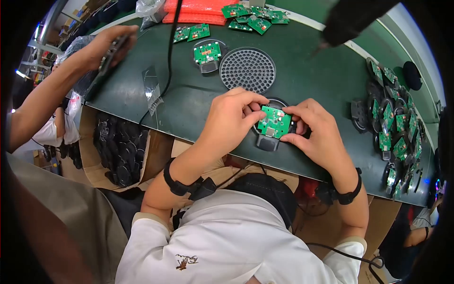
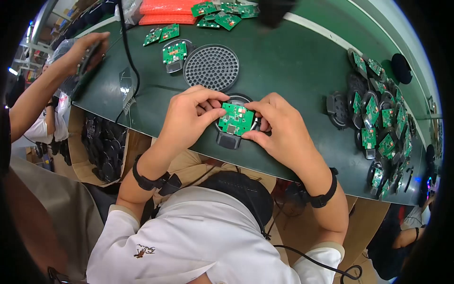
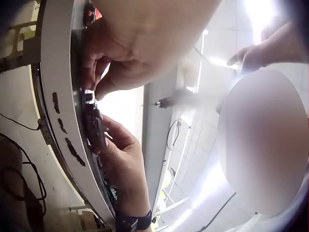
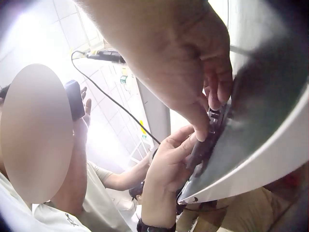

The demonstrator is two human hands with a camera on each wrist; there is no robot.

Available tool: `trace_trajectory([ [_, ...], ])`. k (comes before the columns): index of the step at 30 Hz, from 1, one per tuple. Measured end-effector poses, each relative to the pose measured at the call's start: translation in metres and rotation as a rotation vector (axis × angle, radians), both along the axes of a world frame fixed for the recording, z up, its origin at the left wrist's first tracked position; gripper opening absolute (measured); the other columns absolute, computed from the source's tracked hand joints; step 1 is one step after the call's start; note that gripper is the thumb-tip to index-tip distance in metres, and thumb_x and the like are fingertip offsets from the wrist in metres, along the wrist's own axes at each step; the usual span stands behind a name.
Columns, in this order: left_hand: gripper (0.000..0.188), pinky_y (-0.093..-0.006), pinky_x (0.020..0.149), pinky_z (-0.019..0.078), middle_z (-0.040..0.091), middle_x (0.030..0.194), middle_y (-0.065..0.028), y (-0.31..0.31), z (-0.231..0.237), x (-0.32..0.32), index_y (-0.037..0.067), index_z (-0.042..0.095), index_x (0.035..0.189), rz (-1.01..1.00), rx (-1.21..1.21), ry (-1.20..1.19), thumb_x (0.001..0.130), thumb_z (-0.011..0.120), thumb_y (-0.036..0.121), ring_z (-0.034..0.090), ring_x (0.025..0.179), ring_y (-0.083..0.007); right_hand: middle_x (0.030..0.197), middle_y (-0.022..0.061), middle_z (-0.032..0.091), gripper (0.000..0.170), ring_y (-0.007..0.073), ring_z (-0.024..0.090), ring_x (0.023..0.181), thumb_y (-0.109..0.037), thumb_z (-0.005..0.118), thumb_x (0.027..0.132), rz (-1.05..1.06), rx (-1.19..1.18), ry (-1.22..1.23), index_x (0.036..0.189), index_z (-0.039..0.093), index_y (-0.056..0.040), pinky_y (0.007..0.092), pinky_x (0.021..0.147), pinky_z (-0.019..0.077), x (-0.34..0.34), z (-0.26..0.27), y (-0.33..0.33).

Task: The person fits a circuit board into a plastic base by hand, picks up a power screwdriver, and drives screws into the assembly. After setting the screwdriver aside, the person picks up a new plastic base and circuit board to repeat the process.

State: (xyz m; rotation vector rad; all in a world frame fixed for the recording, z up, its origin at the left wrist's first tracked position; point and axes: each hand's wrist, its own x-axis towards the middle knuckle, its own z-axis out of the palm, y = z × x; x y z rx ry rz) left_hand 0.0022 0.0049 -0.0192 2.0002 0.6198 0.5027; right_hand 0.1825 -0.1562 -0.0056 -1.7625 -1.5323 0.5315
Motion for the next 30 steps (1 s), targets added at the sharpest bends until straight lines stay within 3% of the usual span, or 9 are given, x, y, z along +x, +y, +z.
trace_trajectory([
  [3, 0.036, -0.0245, 0.072, 0.0567, 0.068, 0.095, -0.0059, 0.001, 0.002, -0.004, 0.004, 0.078, 0.117, -0.044, 0.027, 0.032, 0.082, 0.080, -0.005, 0.064, 0.079, -0.0111, 0.100, 0.0073, 0.064, 0.057, 0.0151, 0.059, 0.070, -0.001, 0.091, 0.068, -0.022, 0.031, 0.007, 0.122, 0.072, -0.0028, 0.0303, 0.067, 0.0517, 0.001, 0.003, -0.001],
  [7, 0.044, -0.0245, 0.075, 0.0576, 0.066, 0.100, -0.0061, 0.002, 0.008, -0.008, 0.004, 0.076, 0.123, -0.110, -0.046, 0.066, 0.081, 0.079, -0.008, 0.063, 0.086, -0.0109, 0.100, 0.0088, 0.064, 0.056, 0.0186, 0.062, 0.072, -0.001, 0.090, 0.070, 0.012, 0.028, 0.037, 0.122, 0.070, -0.0033, 0.0324, 0.068, 0.0533, 0.003, 0.002, -0.002],
  [9, 0.046, -0.0299, 0.076, 0.0606, 0.067, 0.102, -0.0107, 0.000, 0.010, -0.009, 0.001, 0.072, 0.124, -0.135, -0.057, 0.050, 0.080, 0.081, -0.007, 0.067, 0.083, -0.0177, 0.099, 0.0095, 0.063, 0.054, 0.0213, 0.063, 0.073, -0.002, 0.090, 0.071, 0.021, 0.026, 0.039, 0.121, 0.070, -0.0041, 0.0345, 0.069, 0.0544, 0.004, 0.001, -0.004],
  [16, 0.054, -0.0289, 0.079, 0.0623, 0.067, 0.102, -0.0088, -0.016, 0.004, -0.004, 0.004, 0.070, 0.131, -0.106, -0.152, 0.039, 0.080, 0.082, -0.007, 0.067, 0.086, -0.0149, 0.101, 0.0107, 0.065, 0.049, 0.0243, 0.068, 0.076, -0.001, 0.086, 0.074, 0.045, -0.009, -0.047, 0.120, 0.069, -0.0041, 0.0373, 0.071, 0.0563, 0.014, 0.006, -0.017],
  [18, 0.056, -0.0232, 0.081, 0.0603, 0.064, 0.106, -0.0049, -0.023, 0.005, -0.003, 0.004, 0.070, 0.132, -0.084, -0.208, 0.051, 0.080, 0.080, -0.013, 0.062, 0.093, -0.0104, 0.101, 0.0108, 0.065, 0.049, 0.0245, 0.068, 0.076, -0.001, 0.086, 0.075, 0.056, -0.029, -0.049, 0.120, 0.069, -0.0042, 0.0377, 0.071, 0.0564, 0.015, 0.008, -0.019],
  [22, 0.056, -0.0227, 0.083, 0.0601, 0.064, 0.107, -0.0050, -0.023, 0.001, -0.005, 0.004, 0.070, 0.132, -0.082, -0.216, 0.055, 0.080, 0.079, -0.014, 0.062, 0.094, -0.0104, 0.103, 0.0107, 0.065, 0.048, 0.0253, 0.069, 0.077, -0.001, 0.085, 0.075, 0.041, -0.018, -0.014, 0.120, 0.069, -0.0045, 0.0388, 0.072, 0.0565, 0.014, 0.006, -0.021],
  [30, 0.058, -0.0238, 0.086, 0.0617, 0.065, 0.111, -0.0063, -0.025, -0.002, -0.009, 0.006, 0.070, 0.135, -0.100, -0.098, 0.037, 0.081, 0.079, -0.014, 0.065, 0.096, -0.0115, 0.109, 0.0117, 0.064, 0.049, 0.0288, 0.070, 0.085, -0.002, 0.085, 0.075, 0.025, 0.018, -0.074, 0.122, 0.070, -0.0041, 0.0407, 0.074, 0.0567, 0.010, 0.001, -0.023],
])
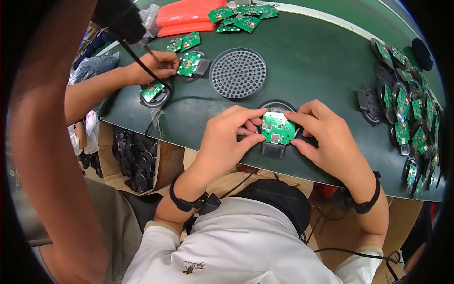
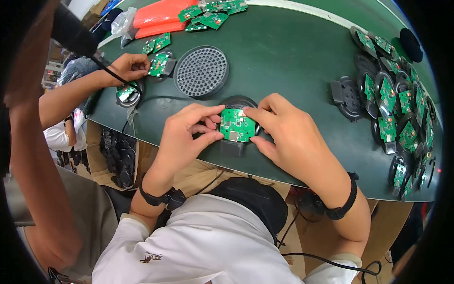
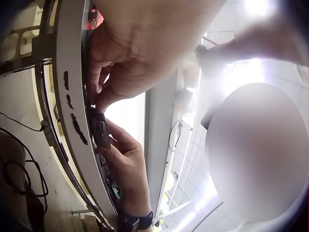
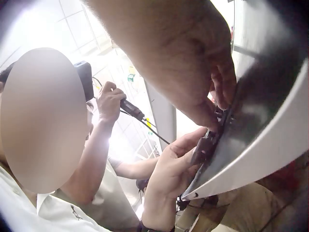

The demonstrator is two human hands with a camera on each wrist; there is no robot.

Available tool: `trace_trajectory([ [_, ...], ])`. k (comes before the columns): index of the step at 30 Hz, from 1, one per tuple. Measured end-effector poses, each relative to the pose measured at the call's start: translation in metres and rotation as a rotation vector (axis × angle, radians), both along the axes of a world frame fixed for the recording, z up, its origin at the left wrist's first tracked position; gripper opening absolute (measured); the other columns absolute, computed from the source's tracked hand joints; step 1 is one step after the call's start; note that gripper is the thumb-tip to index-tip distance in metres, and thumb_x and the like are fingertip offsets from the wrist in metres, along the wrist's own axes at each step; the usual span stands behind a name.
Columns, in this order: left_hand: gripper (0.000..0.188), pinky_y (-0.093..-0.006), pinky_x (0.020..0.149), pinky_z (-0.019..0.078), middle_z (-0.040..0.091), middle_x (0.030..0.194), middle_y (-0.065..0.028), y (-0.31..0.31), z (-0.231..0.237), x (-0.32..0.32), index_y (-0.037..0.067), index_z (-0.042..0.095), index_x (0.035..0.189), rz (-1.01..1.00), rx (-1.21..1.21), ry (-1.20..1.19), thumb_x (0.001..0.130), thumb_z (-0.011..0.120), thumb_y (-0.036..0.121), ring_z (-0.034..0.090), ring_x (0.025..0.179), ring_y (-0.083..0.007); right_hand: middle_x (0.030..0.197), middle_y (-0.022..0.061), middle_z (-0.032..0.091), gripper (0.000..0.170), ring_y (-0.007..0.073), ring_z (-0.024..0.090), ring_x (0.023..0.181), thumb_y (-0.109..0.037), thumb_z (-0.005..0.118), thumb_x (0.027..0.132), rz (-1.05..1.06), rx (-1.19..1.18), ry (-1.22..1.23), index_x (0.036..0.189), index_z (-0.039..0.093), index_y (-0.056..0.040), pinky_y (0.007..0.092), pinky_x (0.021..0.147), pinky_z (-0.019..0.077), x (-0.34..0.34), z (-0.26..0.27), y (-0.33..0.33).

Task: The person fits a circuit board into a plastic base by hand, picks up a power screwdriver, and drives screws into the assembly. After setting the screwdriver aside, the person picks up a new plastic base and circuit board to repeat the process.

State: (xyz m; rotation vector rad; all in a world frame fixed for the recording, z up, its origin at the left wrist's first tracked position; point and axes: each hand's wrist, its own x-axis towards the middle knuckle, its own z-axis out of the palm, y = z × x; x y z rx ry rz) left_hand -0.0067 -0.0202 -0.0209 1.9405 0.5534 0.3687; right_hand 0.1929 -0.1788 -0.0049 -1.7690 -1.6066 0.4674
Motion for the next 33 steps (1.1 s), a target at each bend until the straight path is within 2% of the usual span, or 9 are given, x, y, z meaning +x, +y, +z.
trace_trajectory([
  [2, 0.058, -0.0243, 0.086, 0.0623, 0.066, 0.112, -0.0068, -0.001, 0.001, 0.000, 0.006, 0.070, 0.135, 0.003, 0.021, -0.007, 0.081, 0.079, -0.013, 0.065, 0.096, -0.0118, 0.109, 0.0120, 0.064, 0.048, 0.0299, 0.069, 0.086, -0.001, 0.084, 0.076, 0.002, 0.026, -0.068, 0.122, 0.071, -0.0032, 0.0411, 0.076, 0.0567, 0.000, 0.000, 0.000],
  [14, 0.055, -0.0251, 0.086, 0.0624, 0.063, 0.109, -0.0064, 0.003, 0.011, 0.002, 0.004, 0.069, 0.135, -0.002, 0.007, 0.065, 0.083, 0.077, -0.013, 0.064, 0.096, -0.0118, 0.108, 0.0110, 0.064, 0.047, 0.0289, 0.067, 0.081, -0.003, 0.083, 0.078, 0.018, 0.061, -0.058, 0.123, 0.071, -0.0021, 0.0400, 0.072, 0.0552, 0.000, -0.001, 0.001],
  [17, 0.052, -0.0243, 0.086, 0.0615, 0.062, 0.108, -0.0053, 0.005, 0.013, 0.002, 0.002, 0.069, 0.134, -0.024, -0.026, 0.071, 0.085, 0.076, -0.013, 0.064, 0.097, -0.0116, 0.107, 0.0114, 0.064, 0.046, 0.0286, 0.066, 0.080, -0.004, 0.083, 0.078, 0.009, 0.068, -0.050, 0.121, 0.071, -0.0018, 0.0400, 0.070, 0.0547, -0.001, -0.003, 0.000],
  [23, 0.049, -0.0222, 0.084, 0.0591, 0.064, 0.110, -0.0053, 0.014, 0.010, 0.002, -0.003, 0.063, 0.139, -0.054, -0.248, 0.077, 0.091, 0.072, -0.010, 0.062, 0.099, -0.0096, 0.105, 0.0114, 0.064, 0.046, 0.0284, 0.066, 0.080, -0.007, 0.084, 0.078, 0.015, 0.081, -0.043, 0.121, 0.071, -0.0020, 0.0394, 0.069, 0.0544, 0.001, -0.006, 0.000],
  [26, 0.044, -0.0207, 0.080, 0.0573, 0.067, 0.107, -0.0055, 0.014, 0.013, 0.005, -0.004, 0.063, 0.137, -0.053, -0.316, 0.070, 0.094, 0.071, -0.008, 0.064, 0.096, -0.0086, 0.104, 0.0111, 0.065, 0.044, 0.0284, 0.066, 0.081, -0.007, 0.084, 0.078, 0.029, 0.083, -0.056, 0.120, 0.071, -0.0018, 0.0390, 0.070, 0.0544, 0.001, -0.005, 0.000],
  [31, 0.027, -0.0193, 0.075, 0.0547, 0.069, 0.098, -0.0034, 0.007, 0.011, 0.010, -0.003, 0.064, 0.119, 0.061, -0.224, 0.122, 0.093, 0.075, -0.005, 0.066, 0.086, -0.0064, 0.103, 0.0105, 0.065, 0.043, 0.0277, 0.066, 0.081, -0.006, 0.083, 0.077, 0.002, 0.093, -0.039, 0.118, 0.073, -0.0023, 0.0390, 0.069, 0.0544, -0.002, -0.005, 0.001],
  [33, 0.028, -0.0194, 0.074, 0.0543, 0.069, 0.098, -0.0034, 0.007, 0.007, 0.009, -0.002, 0.064, 0.118, 0.050, -0.204, 0.122, 0.093, 0.075, -0.005, 0.066, 0.087, -0.0061, 0.102, 0.0102, 0.065, 0.042, 0.0273, 0.066, 0.080, -0.006, 0.083, 0.076, -0.020, 0.077, -0.011, 0.117, 0.073, -0.0025, 0.0389, 0.069, 0.0544, -0.002, -0.006, 0.001],
])
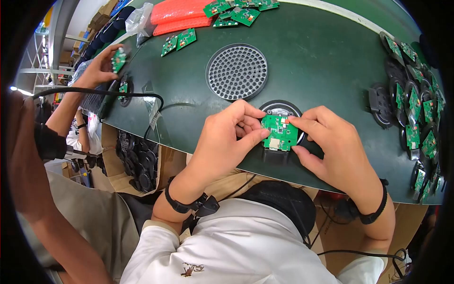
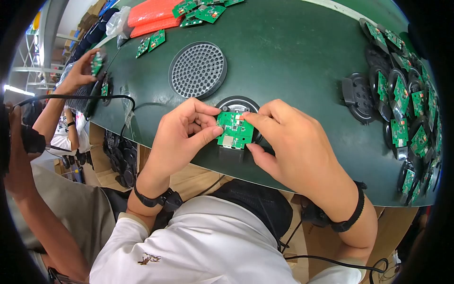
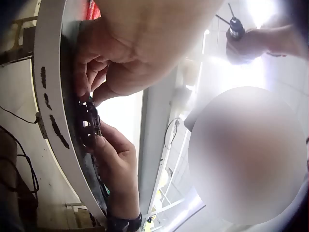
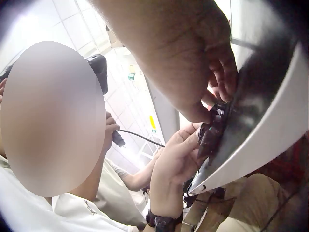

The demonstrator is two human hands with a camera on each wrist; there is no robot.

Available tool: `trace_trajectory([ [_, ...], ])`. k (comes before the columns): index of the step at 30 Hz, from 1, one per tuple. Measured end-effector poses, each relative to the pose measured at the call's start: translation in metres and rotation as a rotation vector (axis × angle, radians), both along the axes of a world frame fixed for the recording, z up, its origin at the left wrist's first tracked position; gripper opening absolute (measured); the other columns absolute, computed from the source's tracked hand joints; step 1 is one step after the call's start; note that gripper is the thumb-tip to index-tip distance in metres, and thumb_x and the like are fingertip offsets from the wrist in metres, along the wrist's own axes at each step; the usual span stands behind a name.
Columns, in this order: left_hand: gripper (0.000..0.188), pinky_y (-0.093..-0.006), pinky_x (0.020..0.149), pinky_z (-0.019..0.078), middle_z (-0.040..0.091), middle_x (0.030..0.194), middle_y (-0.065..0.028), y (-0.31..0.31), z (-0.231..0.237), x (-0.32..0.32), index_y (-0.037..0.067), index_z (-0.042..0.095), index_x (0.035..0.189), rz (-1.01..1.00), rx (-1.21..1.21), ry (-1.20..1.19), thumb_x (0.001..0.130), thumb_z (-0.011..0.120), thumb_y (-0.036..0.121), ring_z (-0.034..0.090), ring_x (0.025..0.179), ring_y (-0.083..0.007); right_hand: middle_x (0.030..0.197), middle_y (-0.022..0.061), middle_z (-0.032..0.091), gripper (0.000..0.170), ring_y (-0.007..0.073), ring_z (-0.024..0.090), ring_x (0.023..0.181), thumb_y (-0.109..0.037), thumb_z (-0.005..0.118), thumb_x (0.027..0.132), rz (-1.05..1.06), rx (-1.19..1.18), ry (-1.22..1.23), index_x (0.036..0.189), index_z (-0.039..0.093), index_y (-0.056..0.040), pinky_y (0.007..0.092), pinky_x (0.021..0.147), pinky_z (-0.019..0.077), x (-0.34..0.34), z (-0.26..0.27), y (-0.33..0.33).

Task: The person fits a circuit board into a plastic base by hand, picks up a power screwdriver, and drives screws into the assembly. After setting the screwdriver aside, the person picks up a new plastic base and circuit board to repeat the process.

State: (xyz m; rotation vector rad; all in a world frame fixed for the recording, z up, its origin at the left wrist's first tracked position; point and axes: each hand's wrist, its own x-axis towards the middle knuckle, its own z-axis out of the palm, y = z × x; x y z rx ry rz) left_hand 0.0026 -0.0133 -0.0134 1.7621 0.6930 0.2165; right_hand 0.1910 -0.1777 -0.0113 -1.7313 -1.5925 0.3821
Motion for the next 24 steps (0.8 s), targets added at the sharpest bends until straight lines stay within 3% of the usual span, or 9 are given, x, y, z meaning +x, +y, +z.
trace_trajectory([
  [17, 0.031, -0.0205, 0.072, 0.0509, 0.066, 0.096, -0.0019, 0.0026, 0.0037, 0.0028, 0.000, 0.061, 0.121, 0.004, -0.065, 0.021, 0.094, 0.075, -0.003, 0.063, 0.087, -0.0059, 0.104, 0.0080, 0.066, 0.045, 0.0281, 0.067, 0.079, -0.005, 0.085, 0.074, -0.012, -0.053, 0.021, 0.116, 0.071, -0.0053, 0.0388, 0.069, 0.0556, 0.0004, 0.0014, 0.0013],
  [24, 0.031, -0.0200, 0.071, 0.0496, 0.065, 0.094, -0.0014, -0.0005, 0.0013, 0.0033, 0.001, 0.060, 0.120, -0.005, 0.019, 0.020, 0.094, 0.075, -0.003, 0.062, 0.085, -0.0051, 0.104, 0.0090, 0.067, 0.043, 0.0291, 0.068, 0.083, -0.005, 0.085, 0.073, -0.007, -0.008, 0.044, 0.114, 0.071, -0.0057, 0.0391, 0.070, 0.0558, 0.0012, -0.0014, 0.0019],
])
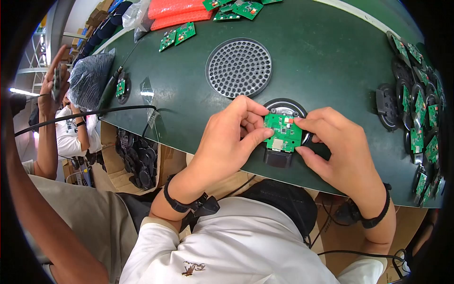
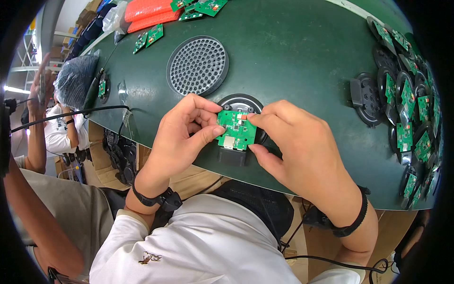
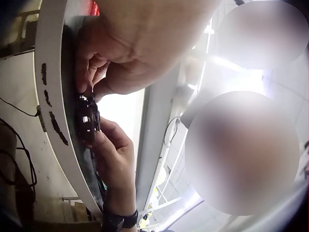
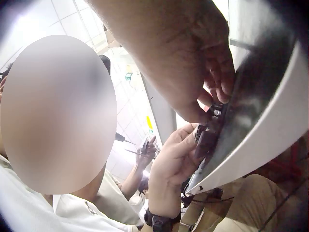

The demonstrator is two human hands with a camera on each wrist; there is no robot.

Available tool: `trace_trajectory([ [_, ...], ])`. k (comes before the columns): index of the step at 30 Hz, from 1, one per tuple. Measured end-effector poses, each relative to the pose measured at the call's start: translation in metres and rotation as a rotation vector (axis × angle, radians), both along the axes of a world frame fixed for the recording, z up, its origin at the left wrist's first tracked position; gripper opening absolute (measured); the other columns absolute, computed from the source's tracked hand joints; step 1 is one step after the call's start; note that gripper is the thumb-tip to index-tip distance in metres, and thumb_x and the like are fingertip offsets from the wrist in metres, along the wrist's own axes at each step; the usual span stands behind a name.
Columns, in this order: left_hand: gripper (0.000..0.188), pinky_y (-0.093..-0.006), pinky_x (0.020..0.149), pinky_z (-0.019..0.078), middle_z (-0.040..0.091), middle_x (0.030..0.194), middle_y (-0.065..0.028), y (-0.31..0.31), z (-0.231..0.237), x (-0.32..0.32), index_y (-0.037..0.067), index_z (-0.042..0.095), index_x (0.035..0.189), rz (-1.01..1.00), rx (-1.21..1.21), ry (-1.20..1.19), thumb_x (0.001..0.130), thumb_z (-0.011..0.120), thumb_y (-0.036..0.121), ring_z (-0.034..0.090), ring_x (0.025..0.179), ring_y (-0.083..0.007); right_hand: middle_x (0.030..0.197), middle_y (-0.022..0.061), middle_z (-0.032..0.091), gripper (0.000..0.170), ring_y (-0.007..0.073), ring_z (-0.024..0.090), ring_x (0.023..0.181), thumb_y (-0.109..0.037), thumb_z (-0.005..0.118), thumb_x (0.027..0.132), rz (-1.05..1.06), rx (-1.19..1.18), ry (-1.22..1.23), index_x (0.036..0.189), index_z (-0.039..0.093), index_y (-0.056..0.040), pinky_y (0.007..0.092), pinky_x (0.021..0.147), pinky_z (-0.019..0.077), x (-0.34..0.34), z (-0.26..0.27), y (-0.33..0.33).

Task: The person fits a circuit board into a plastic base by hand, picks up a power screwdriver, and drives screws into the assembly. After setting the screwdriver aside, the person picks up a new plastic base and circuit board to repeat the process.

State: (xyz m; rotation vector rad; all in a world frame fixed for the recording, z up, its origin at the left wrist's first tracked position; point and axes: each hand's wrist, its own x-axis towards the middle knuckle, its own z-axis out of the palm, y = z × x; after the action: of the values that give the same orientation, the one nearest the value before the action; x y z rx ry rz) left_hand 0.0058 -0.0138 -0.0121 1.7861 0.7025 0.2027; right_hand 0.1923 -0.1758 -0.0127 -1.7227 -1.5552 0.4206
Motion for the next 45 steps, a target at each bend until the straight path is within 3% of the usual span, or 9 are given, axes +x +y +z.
trace_trajectory([
  [11, 0.030, -0.0207, 0.073, 0.0501, 0.063, 0.096, -0.0007, 0.0022, 0.0052, -0.0001, 0.002, 0.058, 0.119, -0.009, -0.037, 0.008, 0.094, 0.075, -0.002, 0.060, 0.087, -0.0057, 0.103, 0.0090, 0.068, 0.040, 0.0294, 0.068, 0.084, -0.005, 0.084, 0.074, -0.005, 0.012, 0.015, 0.112, 0.072, -0.0049, 0.0390, 0.070, 0.0559, -0.0010, 0.0022, 0.0012],
  [19, 0.022, -0.0242, 0.081, 0.0541, 0.062, 0.097, 0.0000, 0.0076, 0.0056, -0.0057, 0.000, 0.064, 0.109, -0.151, -0.020, -0.026, 0.091, 0.076, -0.004, 0.058, 0.088, -0.0070, 0.102, 0.0096, 0.067, 0.040, 0.0301, 0.068, 0.084, -0.005, 0.085, 0.073, -0.020, 0.017, 0.002, 0.111, 0.072, -0.0041, 0.0400, 0.071, 0.0561, -0.0018, 0.0006, 0.0000],
  [44, 0.024, -0.0254, 0.081, 0.0543, 0.062, 0.097, -0.0033, 0.0031, 0.0043, -0.0044, -0.002, 0.064, 0.115, -0.116, 0.047, 0.028, 0.092, 0.070, -0.007, 0.060, 0.090, -0.0095, 0.111, 0.0126, 0.066, 0.041, 0.0329, 0.067, 0.095, -0.008, 0.082, 0.078, 0.028, -0.003, -0.115, 0.116, 0.067, -0.0017, 0.0425, 0.081, 0.0573, -0.0016, 0.0036, -0.0032],
  [45, 0.023, -0.0287, 0.077, 0.0537, 0.064, 0.094, -0.0058, 0.0034, 0.0020, -0.0044, -0.001, 0.064, 0.113, -0.110, 0.073, -0.005, 0.091, 0.071, -0.006, 0.062, 0.085, -0.0132, 0.111, 0.0126, 0.066, 0.041, 0.0329, 0.067, 0.095, -0.008, 0.082, 0.078, 0.029, -0.002, -0.116, 0.116, 0.067, -0.0017, 0.0425, 0.081, 0.0573, -0.0020, 0.0036, -0.0031],
])
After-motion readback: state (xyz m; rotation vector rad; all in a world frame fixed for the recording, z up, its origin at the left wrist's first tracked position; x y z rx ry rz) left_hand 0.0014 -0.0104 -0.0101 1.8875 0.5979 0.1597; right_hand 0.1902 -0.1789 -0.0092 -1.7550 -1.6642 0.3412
